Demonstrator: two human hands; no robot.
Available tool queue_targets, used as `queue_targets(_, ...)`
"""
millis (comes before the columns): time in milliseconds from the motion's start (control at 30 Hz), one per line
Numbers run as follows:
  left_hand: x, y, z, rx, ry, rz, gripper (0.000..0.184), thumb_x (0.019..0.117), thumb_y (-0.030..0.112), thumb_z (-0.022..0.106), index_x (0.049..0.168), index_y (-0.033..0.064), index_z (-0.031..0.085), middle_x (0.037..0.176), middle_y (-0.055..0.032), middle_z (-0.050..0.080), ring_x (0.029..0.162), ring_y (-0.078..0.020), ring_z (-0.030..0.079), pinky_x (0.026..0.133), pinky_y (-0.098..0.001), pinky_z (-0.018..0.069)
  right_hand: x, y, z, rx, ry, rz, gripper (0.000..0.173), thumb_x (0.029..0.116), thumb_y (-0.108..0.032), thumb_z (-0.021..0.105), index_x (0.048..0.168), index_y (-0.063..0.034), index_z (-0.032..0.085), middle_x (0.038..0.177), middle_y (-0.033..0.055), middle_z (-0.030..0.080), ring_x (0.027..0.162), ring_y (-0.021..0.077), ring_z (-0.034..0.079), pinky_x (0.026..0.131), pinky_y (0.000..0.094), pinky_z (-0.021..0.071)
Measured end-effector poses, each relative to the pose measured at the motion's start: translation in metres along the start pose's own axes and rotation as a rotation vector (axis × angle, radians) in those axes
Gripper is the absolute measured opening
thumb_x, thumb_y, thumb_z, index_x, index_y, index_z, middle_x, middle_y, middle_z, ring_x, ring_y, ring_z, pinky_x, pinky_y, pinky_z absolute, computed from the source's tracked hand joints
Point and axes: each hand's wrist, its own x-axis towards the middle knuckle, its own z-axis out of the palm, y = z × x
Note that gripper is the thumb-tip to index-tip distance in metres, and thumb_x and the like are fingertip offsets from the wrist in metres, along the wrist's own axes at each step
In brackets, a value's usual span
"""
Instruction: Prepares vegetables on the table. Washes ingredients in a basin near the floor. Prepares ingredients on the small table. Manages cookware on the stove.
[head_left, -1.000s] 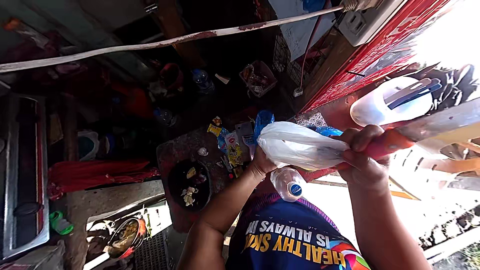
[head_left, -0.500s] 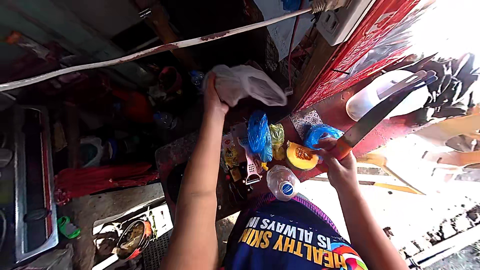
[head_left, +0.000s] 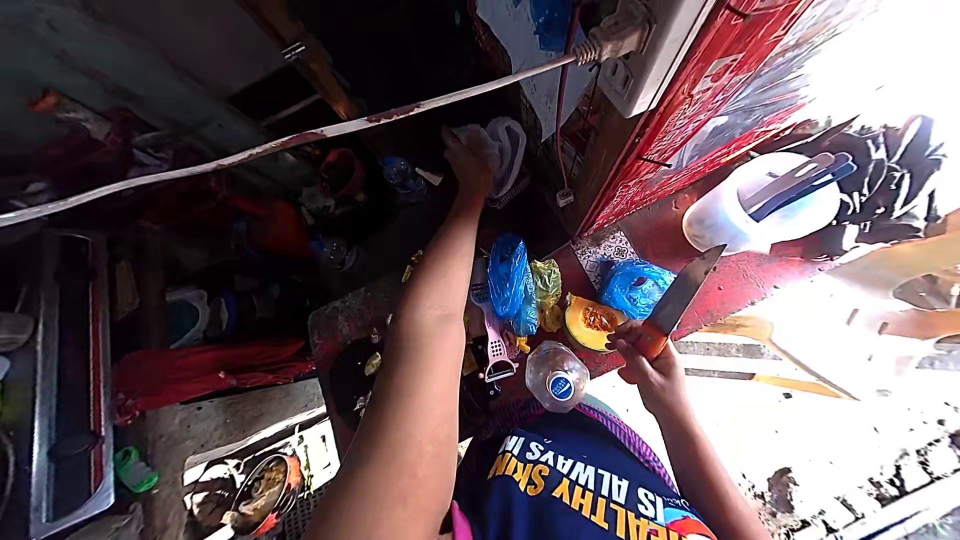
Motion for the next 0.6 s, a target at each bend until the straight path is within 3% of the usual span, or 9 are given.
queue_targets(100, -0.006, -0.004, 0.010, 0.035, -0.084, -0.047, 0.083, 0.1017, 0.033, 0.063, 0.161, -0.0021, 0.017, 0.150, -0.0371, 0.040, 0.136, -0.0474, 0.047, 0.113, -0.0489, 0.0419, -0.003, 0.002, -0.005, -0.033, 0.035, 0.013, 0.027, 0.0919, -0.007, 0.059, 0.115, 0.0061, 0.056, 0.102, 0.0021, 0.069, 0.092, 0.0079, 0.071, 0.082, 0.0261, 0.0613)
queue_targets(167, -0.008, -0.004, 0.009, 0.068, -0.169, -0.011, 0.080, 0.0973, 0.032, 0.070, 0.156, -0.0040, 0.031, 0.149, -0.0369, 0.042, 0.136, -0.0482, 0.047, 0.113, -0.0515, 0.0406, -0.006, 0.005, -0.009, -0.038, 0.054, 0.020, 0.025, 0.0918, -0.006, 0.059, 0.114, 0.0051, 0.056, 0.101, 0.0012, 0.069, 0.090, 0.0071, 0.071, 0.080, 0.0251, 0.0613)
queue_targets(233, -0.006, -0.005, 0.005, 0.159, -0.250, 0.061, 0.057, 0.0969, 0.027, 0.070, 0.140, -0.0064, 0.054, 0.140, -0.0352, 0.051, 0.131, -0.0464, 0.052, 0.111, -0.0520, 0.0426, -0.007, 0.007, -0.011, -0.038, 0.068, 0.031, 0.023, 0.0918, -0.005, 0.059, 0.113, 0.0044, 0.056, 0.100, 0.0003, 0.069, 0.089, 0.0059, 0.071, 0.080, 0.0239, 0.0608)
queue_targets(300, -0.002, -0.008, 0.003, 0.268, -0.307, 0.118, 0.036, 0.0984, 0.017, 0.065, 0.127, -0.0042, 0.065, 0.130, -0.0292, 0.061, 0.124, -0.0406, 0.060, 0.108, -0.0502, 0.0457, -0.008, 0.008, -0.012, -0.048, 0.082, 0.041, 0.024, 0.0915, -0.005, 0.059, 0.113, 0.0041, 0.056, 0.100, -0.0002, 0.069, 0.088, 0.0048, 0.070, 0.079, 0.0222, 0.0602)
queue_targets(400, 0.001, -0.009, 0.001, 0.331, -0.341, 0.126, 0.030, 0.0997, 0.013, 0.063, 0.124, -0.0034, 0.066, 0.128, -0.0244, 0.065, 0.123, -0.0371, 0.061, 0.109, -0.0497, 0.0457, -0.009, 0.009, -0.011, -0.057, 0.105, 0.055, 0.025, 0.0904, -0.005, 0.060, 0.113, 0.0048, 0.056, 0.099, 0.0000, 0.069, 0.087, 0.0035, 0.070, 0.076, 0.0205, 0.0595)
queue_targets(533, -0.008, -0.001, 0.002, 0.390, -0.316, 0.091, 0.048, 0.0998, 0.035, 0.065, 0.127, -0.0057, 0.064, 0.131, -0.0282, 0.061, 0.124, -0.0411, 0.059, 0.106, -0.0536, 0.0472, -0.009, 0.011, -0.010, -0.106, 0.099, 0.054, 0.026, 0.0910, -0.008, 0.061, 0.113, 0.0054, 0.057, 0.098, 0.0003, 0.069, 0.085, 0.0012, 0.068, 0.073, 0.0176, 0.0572)
queue_targets(600, -0.014, 0.002, 0.003, 0.450, -0.373, 0.080, 0.052, 0.1013, 0.035, 0.063, 0.131, -0.0074, 0.060, 0.136, -0.0292, 0.058, 0.129, -0.0419, 0.057, 0.108, -0.0559, 0.0454, -0.009, 0.011, -0.011, -0.160, 0.090, 0.049, 0.029, 0.0913, -0.010, 0.061, 0.114, 0.0070, 0.058, 0.099, 0.0024, 0.068, 0.085, 0.0015, 0.067, 0.073, 0.0182, 0.0568)
